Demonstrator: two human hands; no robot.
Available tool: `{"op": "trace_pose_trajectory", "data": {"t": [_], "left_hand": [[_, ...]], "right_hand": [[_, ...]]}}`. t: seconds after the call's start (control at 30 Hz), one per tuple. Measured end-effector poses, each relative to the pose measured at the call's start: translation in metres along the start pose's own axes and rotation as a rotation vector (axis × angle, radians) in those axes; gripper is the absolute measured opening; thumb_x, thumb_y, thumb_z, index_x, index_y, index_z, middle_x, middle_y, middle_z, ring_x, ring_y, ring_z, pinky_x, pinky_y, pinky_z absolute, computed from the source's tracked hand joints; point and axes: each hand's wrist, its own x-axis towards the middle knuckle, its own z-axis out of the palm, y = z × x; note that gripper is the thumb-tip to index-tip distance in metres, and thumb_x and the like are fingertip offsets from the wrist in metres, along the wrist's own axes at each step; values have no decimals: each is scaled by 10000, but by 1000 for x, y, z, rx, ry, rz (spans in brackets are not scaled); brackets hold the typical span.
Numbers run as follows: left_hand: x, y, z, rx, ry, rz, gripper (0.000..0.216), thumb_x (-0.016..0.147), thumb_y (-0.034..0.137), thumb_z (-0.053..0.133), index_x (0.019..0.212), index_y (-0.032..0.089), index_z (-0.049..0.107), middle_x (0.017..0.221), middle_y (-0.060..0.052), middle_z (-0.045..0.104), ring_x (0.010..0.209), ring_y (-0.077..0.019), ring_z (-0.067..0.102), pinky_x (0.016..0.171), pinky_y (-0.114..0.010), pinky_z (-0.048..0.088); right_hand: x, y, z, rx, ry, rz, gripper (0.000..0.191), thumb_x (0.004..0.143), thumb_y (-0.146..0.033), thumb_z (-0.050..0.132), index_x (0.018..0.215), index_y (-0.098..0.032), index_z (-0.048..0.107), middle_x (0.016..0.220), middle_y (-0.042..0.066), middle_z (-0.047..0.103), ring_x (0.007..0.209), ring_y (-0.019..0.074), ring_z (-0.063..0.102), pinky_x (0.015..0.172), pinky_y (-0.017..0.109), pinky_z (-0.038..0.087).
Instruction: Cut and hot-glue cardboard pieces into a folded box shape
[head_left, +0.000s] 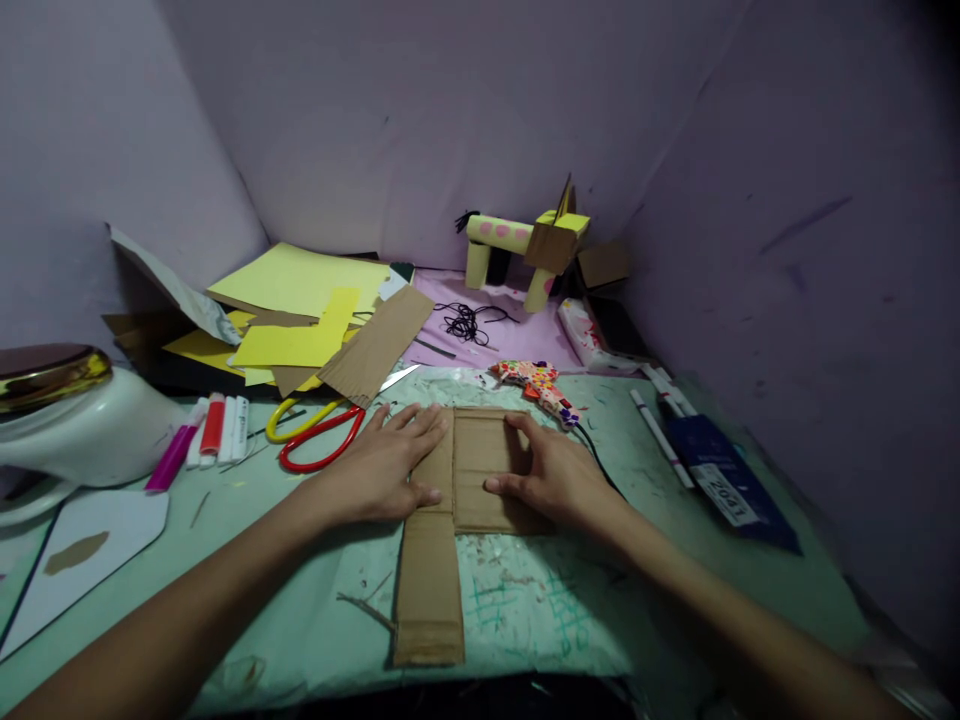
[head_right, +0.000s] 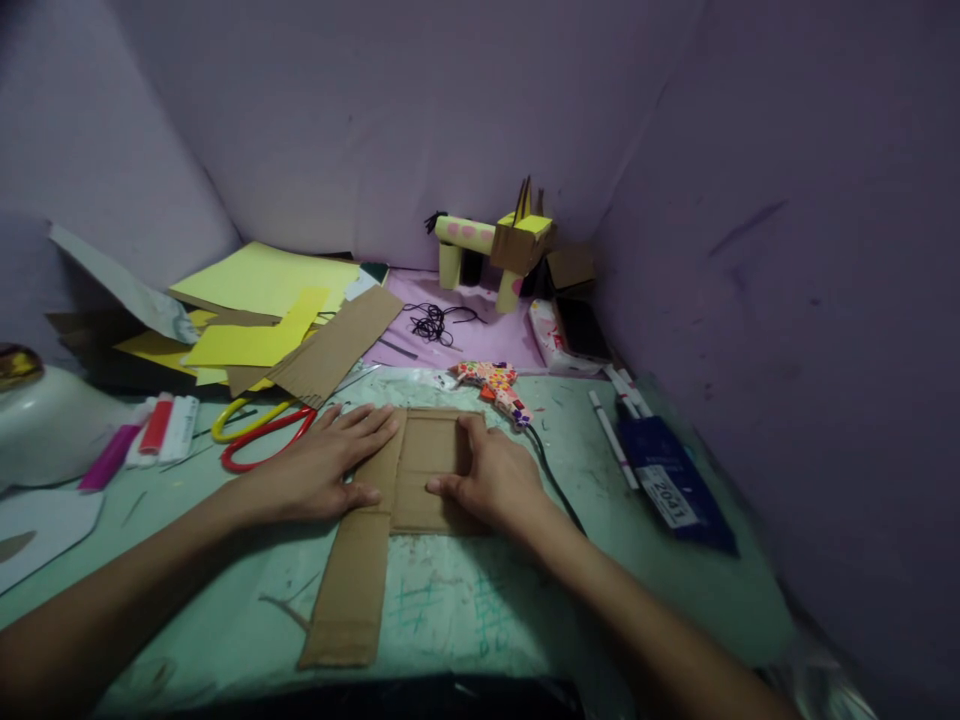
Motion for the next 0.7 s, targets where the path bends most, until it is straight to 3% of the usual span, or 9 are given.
{"op": "trace_pose_trajectory", "data": {"t": [0.5, 0.7], "left_hand": [[-1, -2, 1, -7, -10, 27, 814, 781, 495, 524, 1460, 192, 193, 1546, -77, 140, 1405, -304, 151, 1116, -514, 127], [0, -3, 1, -11, -8, 45, 826, 784, 499, 531, 1464, 189, 180, 1545, -83, 126, 1406, -305, 144, 1126, -482, 121]], "right_hand": [[1, 2, 0, -25, -11, -17, 778, 658, -559, 695, 1292, -162, 481, 964, 155, 679, 818, 306, 620, 618, 331, 377], [2, 1, -1, -44, -27, -17, 791, 654, -561, 704, 1299, -172, 462, 918, 116, 690, 785, 269, 626, 608, 307, 373]]}}
